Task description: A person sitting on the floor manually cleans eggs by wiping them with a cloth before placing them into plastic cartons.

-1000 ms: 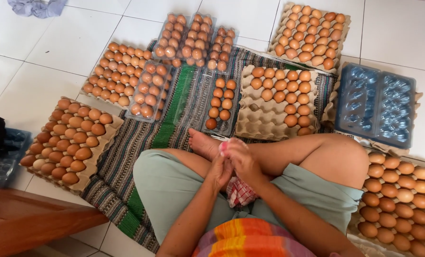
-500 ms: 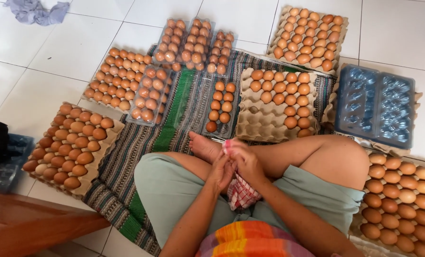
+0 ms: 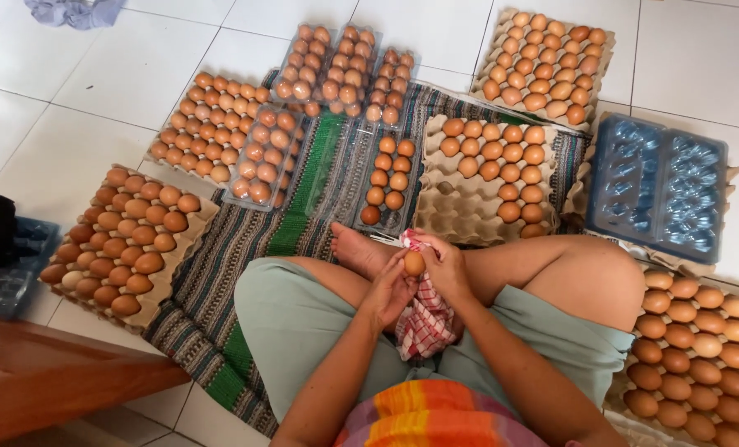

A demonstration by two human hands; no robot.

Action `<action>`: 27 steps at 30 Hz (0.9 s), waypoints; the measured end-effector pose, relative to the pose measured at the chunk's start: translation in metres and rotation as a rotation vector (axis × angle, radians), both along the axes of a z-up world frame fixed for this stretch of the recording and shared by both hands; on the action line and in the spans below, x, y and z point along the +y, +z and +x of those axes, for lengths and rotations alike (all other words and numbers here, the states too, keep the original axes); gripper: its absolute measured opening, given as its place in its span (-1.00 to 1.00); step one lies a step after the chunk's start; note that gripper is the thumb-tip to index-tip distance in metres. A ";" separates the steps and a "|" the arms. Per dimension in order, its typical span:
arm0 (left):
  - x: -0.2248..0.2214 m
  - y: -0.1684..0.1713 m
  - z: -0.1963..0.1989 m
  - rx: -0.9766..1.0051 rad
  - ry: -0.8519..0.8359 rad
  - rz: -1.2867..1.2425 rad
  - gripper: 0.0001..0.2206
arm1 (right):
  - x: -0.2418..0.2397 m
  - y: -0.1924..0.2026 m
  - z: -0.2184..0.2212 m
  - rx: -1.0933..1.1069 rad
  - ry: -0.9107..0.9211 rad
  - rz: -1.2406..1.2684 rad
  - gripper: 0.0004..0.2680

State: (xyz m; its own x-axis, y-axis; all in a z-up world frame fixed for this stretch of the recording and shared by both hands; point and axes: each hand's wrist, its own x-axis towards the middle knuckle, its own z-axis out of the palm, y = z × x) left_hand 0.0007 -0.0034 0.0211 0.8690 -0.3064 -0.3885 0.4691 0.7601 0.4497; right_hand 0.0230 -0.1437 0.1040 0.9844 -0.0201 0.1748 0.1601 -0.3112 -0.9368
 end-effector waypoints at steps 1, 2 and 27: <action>-0.001 -0.014 0.003 0.003 0.003 -0.001 -0.65 | 0.004 0.001 -0.005 0.003 0.003 -0.001 -0.81; -0.003 -0.027 0.006 0.027 0.014 -0.028 -0.71 | 0.008 0.001 -0.011 -0.093 0.030 -0.018 -0.78; 0.001 0.008 0.003 0.024 0.015 -0.117 -0.86 | 0.016 0.023 -0.018 -0.159 0.038 0.029 -0.78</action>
